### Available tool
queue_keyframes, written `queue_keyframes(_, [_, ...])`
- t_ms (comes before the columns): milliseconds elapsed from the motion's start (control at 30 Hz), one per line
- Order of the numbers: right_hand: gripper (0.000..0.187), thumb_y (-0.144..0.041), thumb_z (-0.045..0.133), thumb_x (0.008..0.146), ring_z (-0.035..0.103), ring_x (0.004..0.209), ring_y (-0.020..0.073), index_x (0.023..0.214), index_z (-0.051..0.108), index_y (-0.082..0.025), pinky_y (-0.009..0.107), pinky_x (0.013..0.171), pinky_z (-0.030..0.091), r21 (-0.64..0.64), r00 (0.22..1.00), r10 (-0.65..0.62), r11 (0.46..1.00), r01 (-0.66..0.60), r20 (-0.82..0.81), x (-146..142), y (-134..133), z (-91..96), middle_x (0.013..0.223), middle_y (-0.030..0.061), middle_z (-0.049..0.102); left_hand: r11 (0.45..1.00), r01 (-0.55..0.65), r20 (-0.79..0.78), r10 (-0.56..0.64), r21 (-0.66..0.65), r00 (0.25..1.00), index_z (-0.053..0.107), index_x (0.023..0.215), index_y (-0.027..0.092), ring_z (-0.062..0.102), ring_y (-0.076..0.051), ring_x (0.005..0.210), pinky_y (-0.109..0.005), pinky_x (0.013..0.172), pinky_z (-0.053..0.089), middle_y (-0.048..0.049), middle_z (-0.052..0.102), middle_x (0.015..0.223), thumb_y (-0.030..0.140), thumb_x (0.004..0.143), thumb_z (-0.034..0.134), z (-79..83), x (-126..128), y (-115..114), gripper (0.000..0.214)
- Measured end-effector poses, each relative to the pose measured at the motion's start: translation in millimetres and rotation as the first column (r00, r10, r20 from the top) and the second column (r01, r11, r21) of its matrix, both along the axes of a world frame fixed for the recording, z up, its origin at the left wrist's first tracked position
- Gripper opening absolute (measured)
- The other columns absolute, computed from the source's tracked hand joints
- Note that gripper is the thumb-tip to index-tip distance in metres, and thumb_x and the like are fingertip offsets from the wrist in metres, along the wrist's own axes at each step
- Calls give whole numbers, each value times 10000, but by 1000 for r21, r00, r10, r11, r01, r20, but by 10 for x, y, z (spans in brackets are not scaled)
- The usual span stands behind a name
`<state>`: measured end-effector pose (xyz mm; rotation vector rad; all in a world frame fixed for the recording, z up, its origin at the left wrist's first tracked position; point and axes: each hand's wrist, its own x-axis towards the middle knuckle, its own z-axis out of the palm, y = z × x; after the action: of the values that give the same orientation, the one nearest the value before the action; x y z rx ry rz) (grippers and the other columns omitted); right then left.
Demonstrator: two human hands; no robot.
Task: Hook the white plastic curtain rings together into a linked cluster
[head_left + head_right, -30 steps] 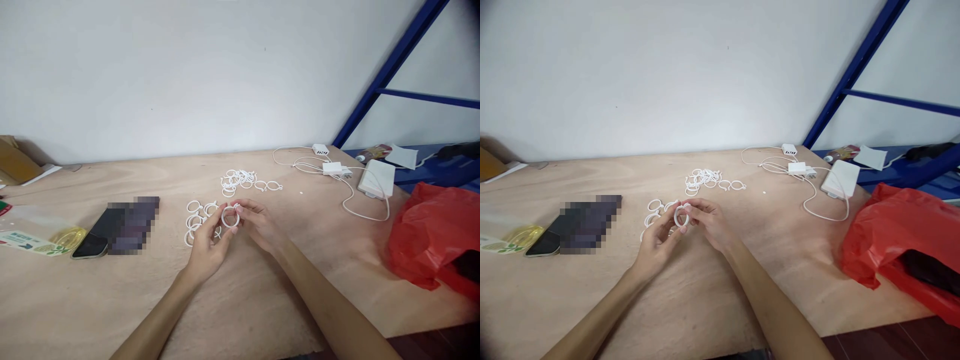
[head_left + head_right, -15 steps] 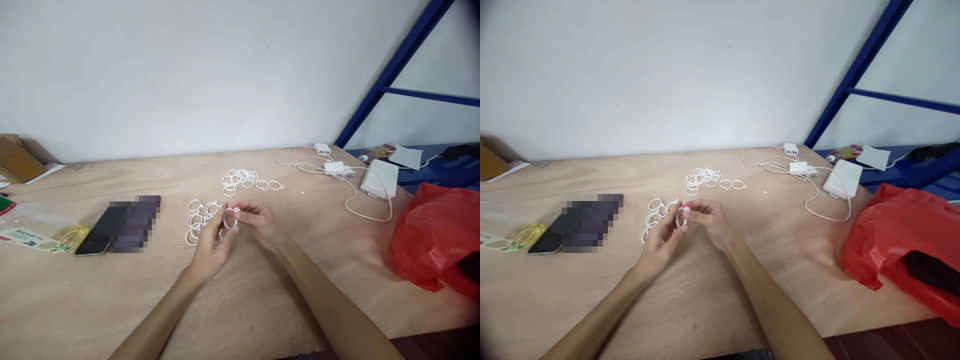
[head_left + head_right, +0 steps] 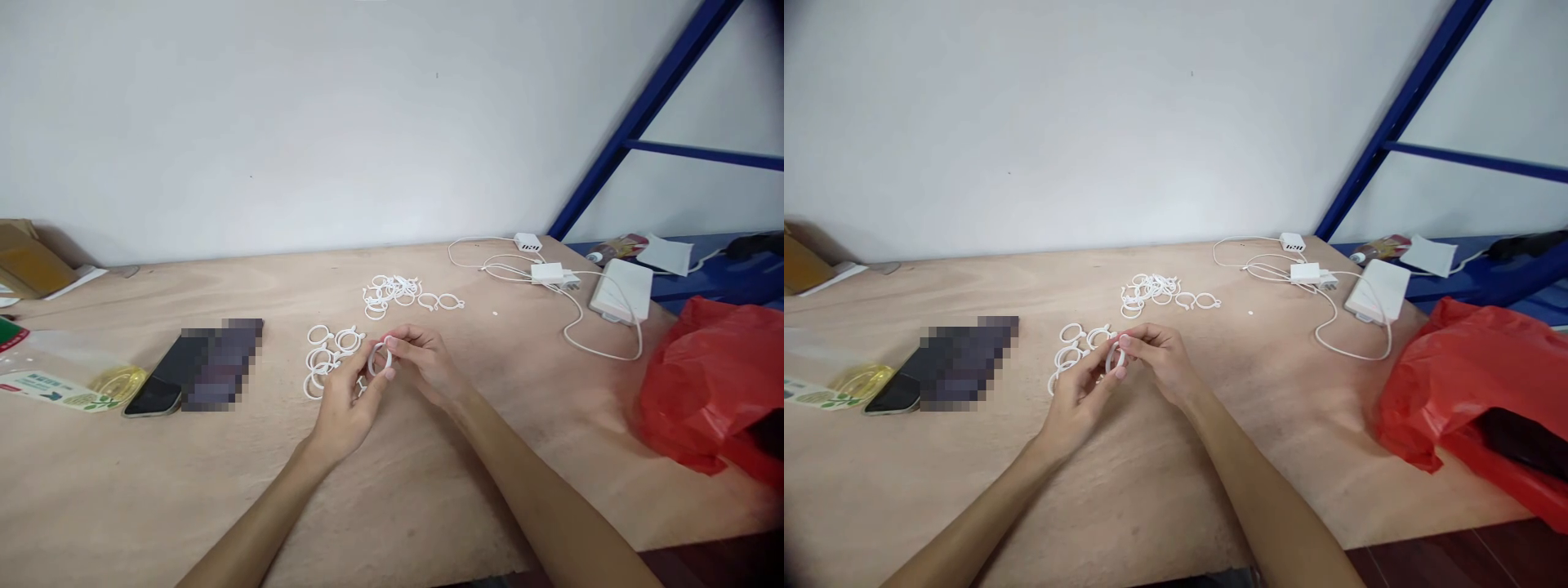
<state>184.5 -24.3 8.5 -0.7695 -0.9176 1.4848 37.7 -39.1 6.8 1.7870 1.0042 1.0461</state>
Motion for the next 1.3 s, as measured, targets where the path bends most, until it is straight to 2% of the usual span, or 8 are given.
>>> queue_keyframes(333, [205,-274,781,627,500,569,111,543,619,-180,270,587,399,-67,989,37,997,-47,-144,-60,10,-6,563,-25,565,998,-23,88,29,-67,996,658,1074,176,563,-148,761,-253,757,439,-4,649,814,296,835,585,6,2,-32,277])
queue_keyframes(567, [160,-330,718,677,555,691,140,762,715,-194,291,693,425,7,950,-165,986,169,265,-46,65,-87,752,10,670,982,-176,-234,187,66,954,607,1158,188,588,-181,803,-322,787,467,-40,664,955,332,803,593,12,-97,103,383])
queue_keyframes(700, [219,-316,609,757,586,738,171,884,717,-175,308,724,444,169,699,-386,917,361,602,0,228,-223,838,40,699,912,-158,-507,348,379,789,618,1148,192,523,-275,1040,-433,925,409,-89,616,1109,300,776,583,-29,-137,147,389])
queue_keyframes(833, [293,-224,511,802,577,797,194,1015,699,-152,325,808,432,369,376,-465,880,300,801,18,532,-316,823,60,674,894,-132,-663,410,428,626,579,1207,187,469,-329,1086,-491,922,382,-122,574,1144,291,761,571,-67,-139,145,458])
queue_keyframes(933, [326,-207,515,810,536,931,225,1088,684,-185,343,884,390,441,127,-468,877,193,875,-10,741,-340,896,85,642,909,-146,-669,389,391,634,537,1250,187,458,-312,1095,-471,930,379,-123,531,1191,276,759,569,-71,-148,151,500])
queue_keyframes(1033, [254,-240,551,810,498,982,247,998,721,-220,359,894,369,430,10,-436,891,148,900,-31,849,-354,961,102,617,914,-160,-619,374,373,691,539,1241,208,454,-290,1098,-451,937,378,-110,511,1199,290,781,565,-75,-159,167,469])
queue_keyframes(1233, [188,-315,613,748,551,840,208,839,729,-199,338,840,405,386,420,-512,853,351,749,42,806,-339,841,50,655,889,-180,-493,390,421,777,566,1195,204,466,-277,1072,-451,917,395,-111,520,1158,250,800,561,-124,-158,189,398])
queue_keyframes(1300, [297,-391,551,786,574,748,193,892,712,-165,320,754,433,344,474,-517,846,406,712,99,741,-317,801,51,672,886,-179,-460,385,429,800,571,1179,201,474,-275,1062,-456,915,401,-110,526,1156,250,805,561,-139,-153,190,377])
